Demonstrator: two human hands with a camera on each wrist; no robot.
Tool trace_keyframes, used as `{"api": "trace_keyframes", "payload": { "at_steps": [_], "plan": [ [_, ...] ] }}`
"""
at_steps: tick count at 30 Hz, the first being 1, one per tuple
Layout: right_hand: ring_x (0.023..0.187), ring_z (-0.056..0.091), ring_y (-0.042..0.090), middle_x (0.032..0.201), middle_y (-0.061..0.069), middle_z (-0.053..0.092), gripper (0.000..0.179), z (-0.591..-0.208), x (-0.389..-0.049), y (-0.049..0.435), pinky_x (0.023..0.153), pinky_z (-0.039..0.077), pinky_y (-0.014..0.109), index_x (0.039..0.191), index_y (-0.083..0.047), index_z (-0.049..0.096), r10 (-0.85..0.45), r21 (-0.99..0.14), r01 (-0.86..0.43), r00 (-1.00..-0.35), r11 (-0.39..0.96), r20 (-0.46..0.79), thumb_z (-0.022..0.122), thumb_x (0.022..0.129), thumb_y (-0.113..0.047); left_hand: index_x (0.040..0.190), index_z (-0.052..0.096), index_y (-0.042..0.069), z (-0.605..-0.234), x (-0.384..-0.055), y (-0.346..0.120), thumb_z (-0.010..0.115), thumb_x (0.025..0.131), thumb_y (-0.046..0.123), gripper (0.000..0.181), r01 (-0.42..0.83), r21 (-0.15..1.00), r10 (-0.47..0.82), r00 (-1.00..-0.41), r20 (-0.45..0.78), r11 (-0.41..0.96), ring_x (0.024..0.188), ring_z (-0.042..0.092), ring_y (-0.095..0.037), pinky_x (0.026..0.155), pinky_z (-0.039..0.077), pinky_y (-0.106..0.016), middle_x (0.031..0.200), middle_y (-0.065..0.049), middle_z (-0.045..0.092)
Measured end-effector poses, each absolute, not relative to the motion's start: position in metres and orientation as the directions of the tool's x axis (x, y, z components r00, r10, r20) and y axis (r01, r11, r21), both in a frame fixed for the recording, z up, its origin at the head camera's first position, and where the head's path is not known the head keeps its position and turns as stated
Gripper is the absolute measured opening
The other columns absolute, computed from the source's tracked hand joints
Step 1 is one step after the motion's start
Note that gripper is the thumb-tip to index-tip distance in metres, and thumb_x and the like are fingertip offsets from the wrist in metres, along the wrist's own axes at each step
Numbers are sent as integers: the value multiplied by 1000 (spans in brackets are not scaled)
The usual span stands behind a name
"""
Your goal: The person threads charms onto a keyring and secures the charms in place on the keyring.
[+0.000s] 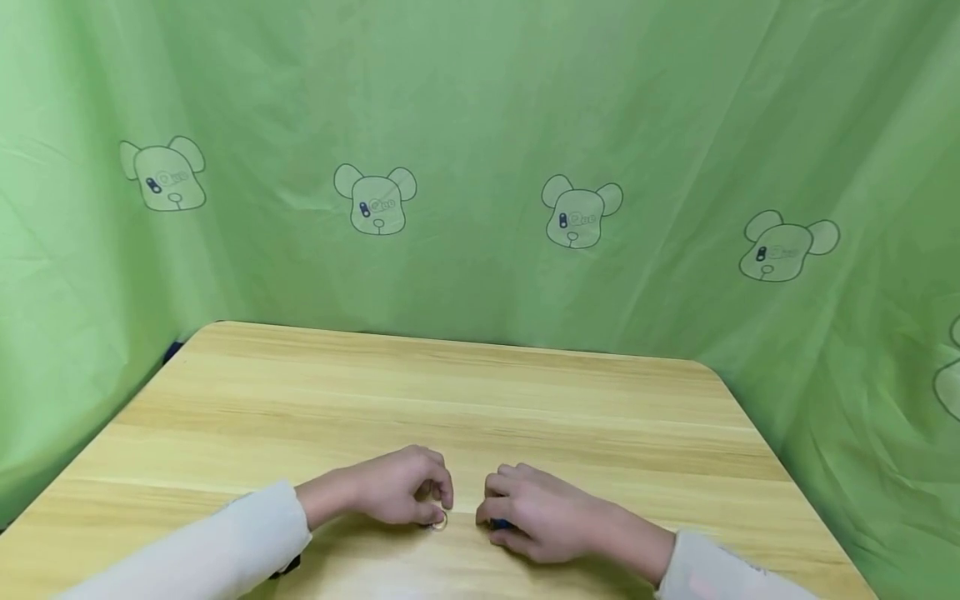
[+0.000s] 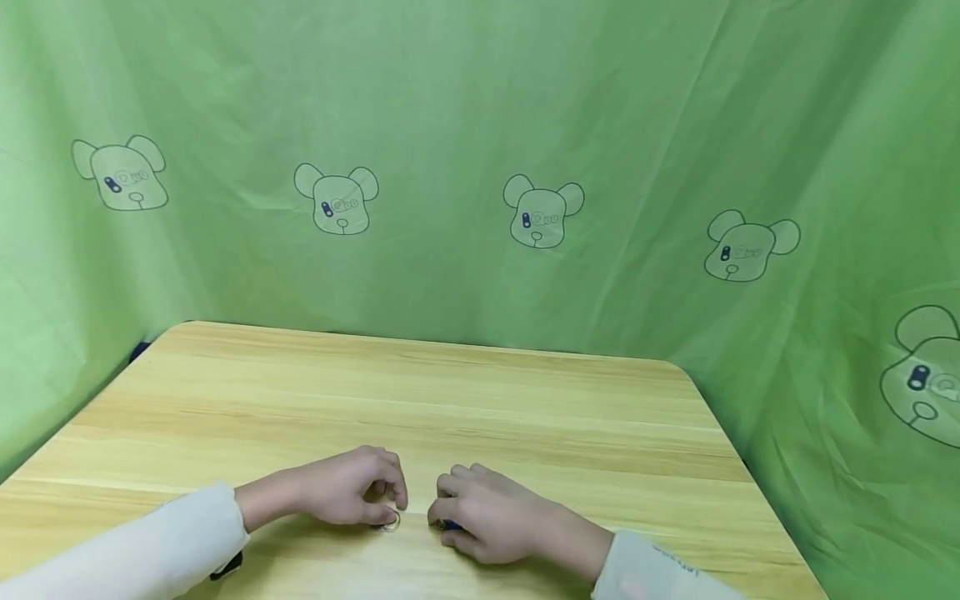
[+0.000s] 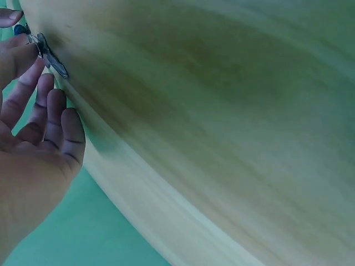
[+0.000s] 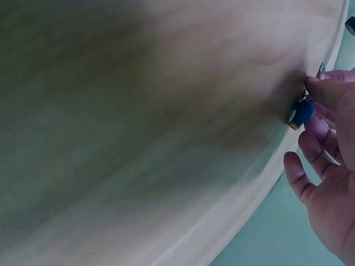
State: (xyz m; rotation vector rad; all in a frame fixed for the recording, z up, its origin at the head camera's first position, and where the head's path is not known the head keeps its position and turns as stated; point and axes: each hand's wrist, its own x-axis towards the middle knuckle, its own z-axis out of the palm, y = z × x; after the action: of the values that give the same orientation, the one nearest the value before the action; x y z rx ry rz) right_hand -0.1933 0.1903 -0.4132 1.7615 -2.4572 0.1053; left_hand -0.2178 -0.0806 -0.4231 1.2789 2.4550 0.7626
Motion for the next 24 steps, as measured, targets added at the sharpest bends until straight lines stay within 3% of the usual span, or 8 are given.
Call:
{"api": "trace_keyframes", "payload": {
  "at_steps": [11, 20, 24],
  "plan": [
    [81, 44, 4, 91, -13, 56, 10, -414, -192, 187, 72, 37, 17, 100, -25, 72, -940, 67, -945, -307, 320, 150, 75, 91, -21, 82, 66, 19, -419, -219, -73, 73, 83, 6, 15, 646, 586, 824, -562, -68, 489, 72, 50, 1, 68, 47, -17, 77, 14, 54],
    [83, 46, 5, 93, -13, 57, 12, -413, -194, 185, 73, 38, 18, 97, -26, 71, -934, 80, -936, -331, 344, 135, 77, 90, -20, 81, 61, 23, -417, -219, -74, 68, 91, 9, 19, 679, 538, 838, -535, -104, 500, 71, 47, 2, 68, 43, -17, 77, 14, 51],
    [84, 48, 5, 94, -12, 58, 7, -412, -194, 184, 74, 40, 19, 96, -22, 68, -924, 60, -931, -349, 361, 155, 74, 93, -19, 84, 62, 20, -418, -219, -76, 65, 95, 8, 16, 645, 587, 834, -544, -96, 488, 69, 50, 2, 66, 46, -16, 76, 15, 55]
  ]
}}
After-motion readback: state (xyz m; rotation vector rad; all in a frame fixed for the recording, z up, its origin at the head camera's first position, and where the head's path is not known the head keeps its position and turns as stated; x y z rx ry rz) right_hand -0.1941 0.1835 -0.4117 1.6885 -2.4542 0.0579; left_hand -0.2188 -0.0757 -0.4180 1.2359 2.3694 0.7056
